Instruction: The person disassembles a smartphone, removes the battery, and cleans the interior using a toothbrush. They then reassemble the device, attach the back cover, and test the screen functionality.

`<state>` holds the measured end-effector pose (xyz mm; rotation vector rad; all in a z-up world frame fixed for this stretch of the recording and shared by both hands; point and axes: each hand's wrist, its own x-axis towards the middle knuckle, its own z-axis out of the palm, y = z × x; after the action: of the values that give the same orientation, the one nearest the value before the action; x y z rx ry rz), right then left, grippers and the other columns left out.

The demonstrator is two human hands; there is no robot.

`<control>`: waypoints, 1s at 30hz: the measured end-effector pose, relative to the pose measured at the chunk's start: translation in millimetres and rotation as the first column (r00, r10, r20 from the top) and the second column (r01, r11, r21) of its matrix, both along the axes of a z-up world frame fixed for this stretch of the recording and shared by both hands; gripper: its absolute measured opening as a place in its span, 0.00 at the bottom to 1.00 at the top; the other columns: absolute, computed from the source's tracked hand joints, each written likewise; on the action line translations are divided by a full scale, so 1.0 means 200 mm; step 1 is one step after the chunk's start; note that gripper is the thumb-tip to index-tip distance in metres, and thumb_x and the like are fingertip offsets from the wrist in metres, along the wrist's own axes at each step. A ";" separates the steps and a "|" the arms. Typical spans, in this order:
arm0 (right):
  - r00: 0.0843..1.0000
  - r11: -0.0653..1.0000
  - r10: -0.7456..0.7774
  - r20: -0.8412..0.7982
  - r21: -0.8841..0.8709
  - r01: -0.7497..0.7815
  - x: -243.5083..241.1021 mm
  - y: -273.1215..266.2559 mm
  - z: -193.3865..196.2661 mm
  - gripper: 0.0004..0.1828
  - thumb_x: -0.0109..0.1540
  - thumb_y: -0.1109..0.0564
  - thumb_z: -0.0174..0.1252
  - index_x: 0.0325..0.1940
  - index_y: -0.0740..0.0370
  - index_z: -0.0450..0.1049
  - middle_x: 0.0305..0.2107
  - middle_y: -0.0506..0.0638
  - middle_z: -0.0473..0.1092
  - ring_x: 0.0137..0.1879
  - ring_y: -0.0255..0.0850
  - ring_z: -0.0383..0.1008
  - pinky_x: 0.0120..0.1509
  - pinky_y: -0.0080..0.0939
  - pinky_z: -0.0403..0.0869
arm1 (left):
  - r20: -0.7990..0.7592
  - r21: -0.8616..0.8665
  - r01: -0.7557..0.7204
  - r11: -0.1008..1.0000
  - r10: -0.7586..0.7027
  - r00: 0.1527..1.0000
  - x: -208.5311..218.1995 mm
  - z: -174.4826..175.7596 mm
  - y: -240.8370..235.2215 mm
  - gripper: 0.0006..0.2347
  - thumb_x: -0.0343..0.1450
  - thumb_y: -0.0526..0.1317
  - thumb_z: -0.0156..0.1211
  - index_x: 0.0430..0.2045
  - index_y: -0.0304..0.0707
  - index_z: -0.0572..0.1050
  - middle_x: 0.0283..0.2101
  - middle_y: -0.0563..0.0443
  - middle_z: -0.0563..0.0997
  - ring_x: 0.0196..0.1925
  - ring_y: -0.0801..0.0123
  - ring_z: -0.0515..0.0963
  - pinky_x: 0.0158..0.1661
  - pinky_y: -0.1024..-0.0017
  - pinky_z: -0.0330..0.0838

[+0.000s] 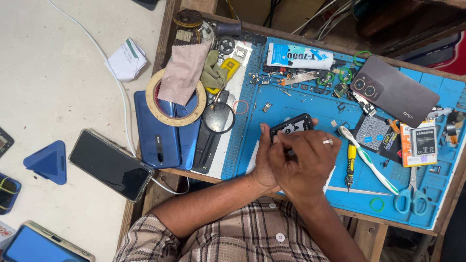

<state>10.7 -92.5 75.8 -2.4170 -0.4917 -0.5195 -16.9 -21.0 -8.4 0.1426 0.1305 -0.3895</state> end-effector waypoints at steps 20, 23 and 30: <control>0.996 0.997 -0.043 -0.077 0.068 0.048 0.04 -0.07 0.01 0.07 0.56 0.62 0.70 0.33 0.57 0.77 0.28 0.46 0.73 0.37 0.42 0.75 0.50 0.43 0.67 | -0.068 0.012 0.022 1.000 -0.021 0.997 -0.01 0.02 -0.01 0.42 0.75 0.74 0.31 0.70 0.35 0.64 0.64 0.42 0.72 0.68 0.59 0.71 0.68 0.59 0.65; 0.998 0.995 -0.034 -0.053 0.095 0.039 0.05 -0.07 0.00 0.07 0.58 0.62 0.69 0.36 0.56 0.78 0.30 0.45 0.73 0.40 0.40 0.74 0.55 0.40 0.69 | -0.080 0.075 0.013 0.997 -0.007 0.997 -0.01 0.01 -0.02 0.41 0.75 0.74 0.32 0.67 0.35 0.65 0.62 0.39 0.73 0.65 0.57 0.73 0.67 0.60 0.67; 0.992 0.992 0.123 0.004 0.010 -0.123 0.02 -0.01 0.01 0.09 0.53 0.64 0.67 0.34 0.55 0.78 0.29 0.43 0.74 0.39 0.41 0.73 0.61 0.51 0.66 | -0.070 0.017 0.058 0.998 -0.056 0.996 -0.01 -0.03 0.02 0.39 0.75 0.74 0.33 0.61 0.34 0.69 0.57 0.42 0.76 0.62 0.62 0.75 0.63 0.63 0.70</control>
<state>13.8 -94.2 78.4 -2.3588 -0.6337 -0.4710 -18.3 -17.8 -15.1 0.1523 0.1989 -0.4504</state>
